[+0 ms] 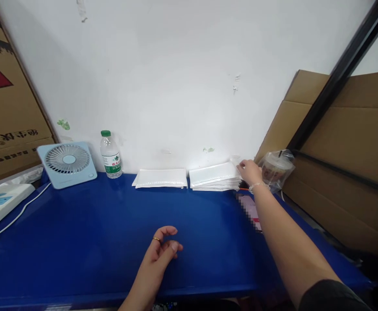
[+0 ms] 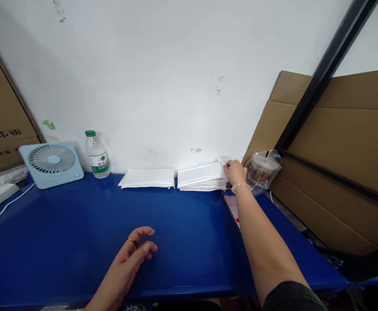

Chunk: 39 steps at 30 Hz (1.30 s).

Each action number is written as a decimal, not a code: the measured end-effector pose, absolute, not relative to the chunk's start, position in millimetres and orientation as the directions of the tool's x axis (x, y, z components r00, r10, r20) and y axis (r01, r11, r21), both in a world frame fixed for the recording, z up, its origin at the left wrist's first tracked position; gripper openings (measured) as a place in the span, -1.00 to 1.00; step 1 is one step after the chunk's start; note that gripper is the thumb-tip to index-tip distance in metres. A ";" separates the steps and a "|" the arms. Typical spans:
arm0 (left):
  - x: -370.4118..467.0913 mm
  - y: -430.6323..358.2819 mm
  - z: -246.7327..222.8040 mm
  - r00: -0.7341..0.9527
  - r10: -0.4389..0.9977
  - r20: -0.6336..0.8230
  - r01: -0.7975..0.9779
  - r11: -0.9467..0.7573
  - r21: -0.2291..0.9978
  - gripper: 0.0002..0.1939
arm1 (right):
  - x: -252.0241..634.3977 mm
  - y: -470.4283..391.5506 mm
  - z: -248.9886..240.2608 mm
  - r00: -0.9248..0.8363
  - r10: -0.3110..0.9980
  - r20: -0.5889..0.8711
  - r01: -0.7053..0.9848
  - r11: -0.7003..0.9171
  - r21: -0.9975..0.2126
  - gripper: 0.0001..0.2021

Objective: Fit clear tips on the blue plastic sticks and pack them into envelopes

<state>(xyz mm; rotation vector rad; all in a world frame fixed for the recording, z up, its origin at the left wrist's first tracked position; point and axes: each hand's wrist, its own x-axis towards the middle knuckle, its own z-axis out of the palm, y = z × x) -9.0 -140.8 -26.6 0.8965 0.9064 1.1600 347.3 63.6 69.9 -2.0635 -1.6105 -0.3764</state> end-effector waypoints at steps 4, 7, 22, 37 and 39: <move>19.3 -129.9 -5.8 0.424 0.853 -0.304 -0.673 0.521 0.524 -0.40 | 307.9 33.7 91.5 -0.039 0.631 0.775 0.939 0.288 -0.187 -0.78; 37.6 -113.0 11.7 0.580 0.745 -0.329 -0.715 0.660 0.233 -0.07 | 276.3 -6.1 96.2 -0.142 0.509 0.849 0.828 0.530 -0.180 -0.81; 43.7 -63.8 53.4 -0.225 0.927 -0.300 -0.951 -0.143 0.274 -0.77 | 202.0 -73.3 20.5 0.231 0.901 0.367 -0.581 0.430 -0.691 -0.90; 56.6 -66.2 77.9 -0.389 0.865 0.317 -0.568 -0.496 0.657 -0.62 | 186.5 -44.8 -14.9 0.022 0.962 -0.270 -0.649 -0.192 -0.736 -0.77; 50.8 -61.3 78.1 -0.417 0.855 0.307 -0.559 -0.508 0.655 -0.59 | 184.8 -43.3 -15.8 0.019 0.952 -0.307 -0.648 -0.222 -0.729 -0.78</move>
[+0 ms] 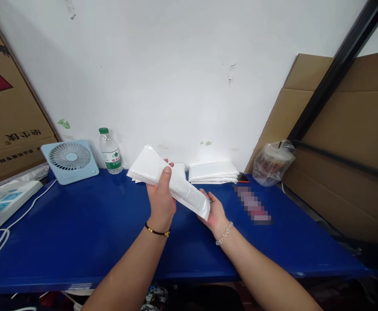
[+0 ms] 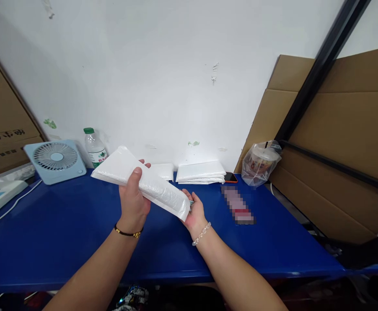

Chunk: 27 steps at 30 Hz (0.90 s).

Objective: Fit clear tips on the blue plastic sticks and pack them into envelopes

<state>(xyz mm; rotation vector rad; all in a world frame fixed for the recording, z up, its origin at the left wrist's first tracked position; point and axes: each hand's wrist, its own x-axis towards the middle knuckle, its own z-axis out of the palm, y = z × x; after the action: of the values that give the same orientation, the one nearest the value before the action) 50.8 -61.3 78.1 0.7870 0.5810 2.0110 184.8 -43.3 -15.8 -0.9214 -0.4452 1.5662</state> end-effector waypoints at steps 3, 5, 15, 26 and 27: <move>42.3 -55.1 76.7 -0.482 0.829 0.283 -0.566 -0.541 0.622 -0.56 | 180.6 -42.5 -16.4 -0.025 0.917 -0.398 -0.695 -0.303 -0.652 -0.81; 36.6 -51.7 74.3 -0.506 0.821 0.265 -0.574 -0.550 0.607 -0.58 | 178.9 -42.4 -16.8 -0.016 0.904 -0.428 -0.695 -0.318 -0.645 -0.82; 10.9 -35.4 46.6 -0.576 0.777 0.252 -0.500 -0.580 0.643 -0.63 | 214.2 -15.4 -34.4 0.246 0.968 -0.058 -0.226 -0.001 -0.974 -0.71; -33.4 -31.5 68.6 -0.688 0.687 0.232 -0.419 -0.638 0.647 -0.62 | 215.8 -24.9 -34.8 0.125 0.953 0.278 0.481 0.187 -0.856 -0.61; -36.4 -33.5 74.7 -0.678 0.682 0.274 -0.399 -0.655 0.642 -0.63 | 214.5 -26.2 -34.0 0.112 0.954 0.279 0.497 0.190 -0.847 -0.62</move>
<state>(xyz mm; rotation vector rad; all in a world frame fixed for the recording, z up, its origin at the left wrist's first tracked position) -36.4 -33.5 74.7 0.6738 0.7329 2.3067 214.5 -26.2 -34.0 -1.4430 -1.5222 0.6097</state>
